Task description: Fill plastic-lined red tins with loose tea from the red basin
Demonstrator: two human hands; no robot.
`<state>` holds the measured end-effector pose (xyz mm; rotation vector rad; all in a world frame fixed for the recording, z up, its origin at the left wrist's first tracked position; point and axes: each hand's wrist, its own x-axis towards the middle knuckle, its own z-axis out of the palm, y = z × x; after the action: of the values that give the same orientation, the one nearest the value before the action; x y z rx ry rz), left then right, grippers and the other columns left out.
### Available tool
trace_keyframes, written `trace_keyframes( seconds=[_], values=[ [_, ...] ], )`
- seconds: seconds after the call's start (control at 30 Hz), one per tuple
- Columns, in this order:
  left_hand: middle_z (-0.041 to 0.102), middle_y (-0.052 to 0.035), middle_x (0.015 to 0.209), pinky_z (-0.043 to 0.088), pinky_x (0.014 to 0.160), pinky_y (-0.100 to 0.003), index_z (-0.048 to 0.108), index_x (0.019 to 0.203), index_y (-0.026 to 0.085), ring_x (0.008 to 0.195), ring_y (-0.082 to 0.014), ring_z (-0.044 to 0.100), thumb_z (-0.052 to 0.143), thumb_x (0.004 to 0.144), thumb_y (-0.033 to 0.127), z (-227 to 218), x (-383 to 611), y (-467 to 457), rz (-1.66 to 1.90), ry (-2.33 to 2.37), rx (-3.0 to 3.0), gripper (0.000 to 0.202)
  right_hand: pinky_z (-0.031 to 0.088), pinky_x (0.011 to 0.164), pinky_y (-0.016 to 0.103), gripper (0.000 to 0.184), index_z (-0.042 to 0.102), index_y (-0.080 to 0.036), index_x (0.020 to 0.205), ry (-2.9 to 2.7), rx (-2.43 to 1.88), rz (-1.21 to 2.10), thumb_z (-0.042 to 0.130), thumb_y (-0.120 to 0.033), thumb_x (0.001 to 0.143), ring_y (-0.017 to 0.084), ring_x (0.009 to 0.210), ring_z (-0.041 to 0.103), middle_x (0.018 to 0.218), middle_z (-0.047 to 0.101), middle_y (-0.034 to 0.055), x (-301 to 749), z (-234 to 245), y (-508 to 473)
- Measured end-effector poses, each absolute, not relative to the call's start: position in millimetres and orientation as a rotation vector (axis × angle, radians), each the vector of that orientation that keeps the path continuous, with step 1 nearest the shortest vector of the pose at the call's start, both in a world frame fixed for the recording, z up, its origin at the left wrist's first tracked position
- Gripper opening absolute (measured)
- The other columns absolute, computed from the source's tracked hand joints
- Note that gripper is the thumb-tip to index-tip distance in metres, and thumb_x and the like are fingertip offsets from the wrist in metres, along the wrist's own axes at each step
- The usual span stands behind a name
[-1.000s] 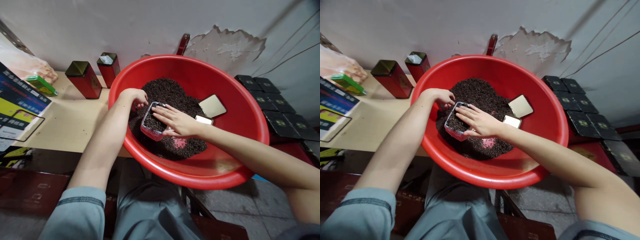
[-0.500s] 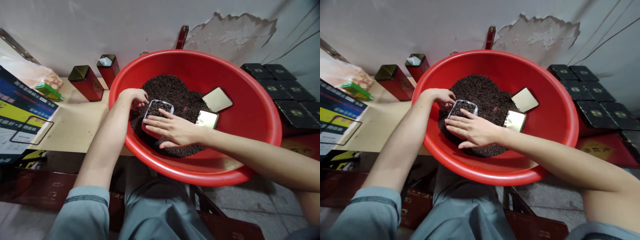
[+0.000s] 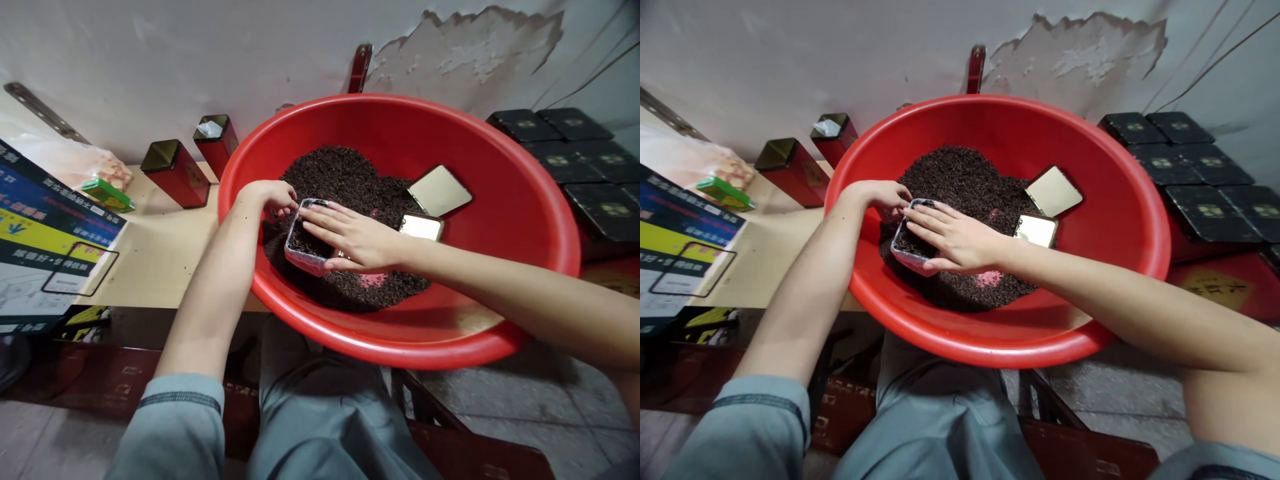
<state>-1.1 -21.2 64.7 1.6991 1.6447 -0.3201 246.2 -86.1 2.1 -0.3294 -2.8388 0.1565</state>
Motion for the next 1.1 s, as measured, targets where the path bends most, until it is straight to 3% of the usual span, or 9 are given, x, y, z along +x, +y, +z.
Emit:
trace_keyframes(
  seconds=[0.33,0.43,0.53,0.6,0.7,0.73,0.8,0.97,1.1],
  values=[
    [0.08,-0.0089,0.107,0.061,0.088,-0.027,0.069,0.148,0.02,0.1,-0.0217,0.077,0.068,0.097,0.029,62,-2,-19,-0.336,1.623,1.712,0.052,0.02,0.138,0.064,0.082,0.029,-0.021,0.177,-2.796,-0.445,0.244,0.033,-0.07,0.112,0.035,0.169,0.03,0.182,0.032,0.0157,257,7,-73],
    [0.081,-0.0078,0.106,0.062,0.088,-0.029,0.069,0.149,0.022,0.1,-0.0226,0.077,0.071,0.095,0.03,62,-2,-18,-0.339,1.619,1.722,0.055,0.025,0.135,0.066,0.074,0.035,-0.025,0.175,-2.639,-0.888,0.201,0.029,-0.065,0.113,0.037,0.166,0.035,0.18,0.036,0.0145,277,12,-31],
    [0.08,-0.0072,0.101,0.062,0.087,-0.028,0.067,0.151,0.019,0.097,-0.0212,0.077,0.068,0.096,0.026,63,-3,-19,-0.317,1.624,1.691,0.055,0.04,0.127,0.062,0.085,0.028,-0.017,0.177,-2.581,-1.479,0.281,0.048,-0.063,0.109,0.043,0.158,0.046,0.175,0.04,0.025,291,4,22],
    [0.079,-0.0081,0.1,0.062,0.085,-0.027,0.066,0.151,0.016,0.094,-0.0202,0.076,0.065,0.097,0.024,64,-5,-20,-0.308,1.628,1.663,0.055,0.041,0.127,0.061,0.091,0.023,-0.012,0.178,-2.522,-1.866,0.369,0.054,-0.059,0.106,0.047,0.157,0.046,0.178,0.031,0.0309,289,-10,42],
    [0.078,-0.012,0.11,0.062,0.081,-0.027,0.065,0.15,0.013,0.093,-0.0203,0.076,0.062,0.099,0.024,63,-8,-19,-0.339,1.64,1.633,0.053,0.043,0.125,0.06,0.079,0.024,-0.009,0.177,-2.347,-2.168,0.541,0.03,-0.056,0.114,0.045,0.159,0.046,0.177,0.029,0.034,270,-41,31],
    [0.077,-0.0133,0.115,0.062,0.08,-0.026,0.065,0.149,0.013,0.094,-0.0204,0.076,0.062,0.099,0.025,62,-8,-18,-0.357,1.643,1.626,0.052,0.045,0.123,0.063,0.077,0.027,-0.009,0.176,-2.342,-2.168,0.547,0.022,-0.055,0.115,0.044,0.16,0.044,0.175,0.035,0.0338,263,-52,18],
    [0.076,-0.0149,0.121,0.062,0.079,-0.026,0.064,0.15,0.013,0.096,-0.0206,0.076,0.06,0.101,0.025,61,-9,-16,-0.378,1.635,1.623,0.051,0.039,0.125,0.069,0.074,0.029,-0.009,0.174,-2.373,-2.125,0.474,0.03,-0.052,0.114,0.046,0.164,0.035,0.175,0.034,0.032,252,-71,-11],
    [0.077,-0.0152,0.122,0.063,0.08,-0.025,0.063,0.149,0.014,0.102,-0.0213,0.075,0.059,0.101,0.026,61,-7,-13,-0.394,1.589,1.659,0.05,0.057,0.109,0.047,0.05,0.056,-0.009,0.15,-2.619,-1.893,0.435,0.036,-0.034,0.112,0.037,0.132,0.068,0.152,0.06,0.0291,246,-80,-44],
    [0.077,-0.0137,0.122,0.063,0.081,-0.026,0.063,0.15,0.015,0.101,-0.0213,0.076,0.06,0.1,0.029,60,-8,-11,-0.408,1.576,1.669,0.051,0.056,0.106,0.046,0.04,0.066,-0.009,0.134,-2.629,-1.916,0.458,0.043,-0.032,0.111,0.037,0.125,0.072,0.141,0.069,0.0289,251,-57,-24]
  ],
)
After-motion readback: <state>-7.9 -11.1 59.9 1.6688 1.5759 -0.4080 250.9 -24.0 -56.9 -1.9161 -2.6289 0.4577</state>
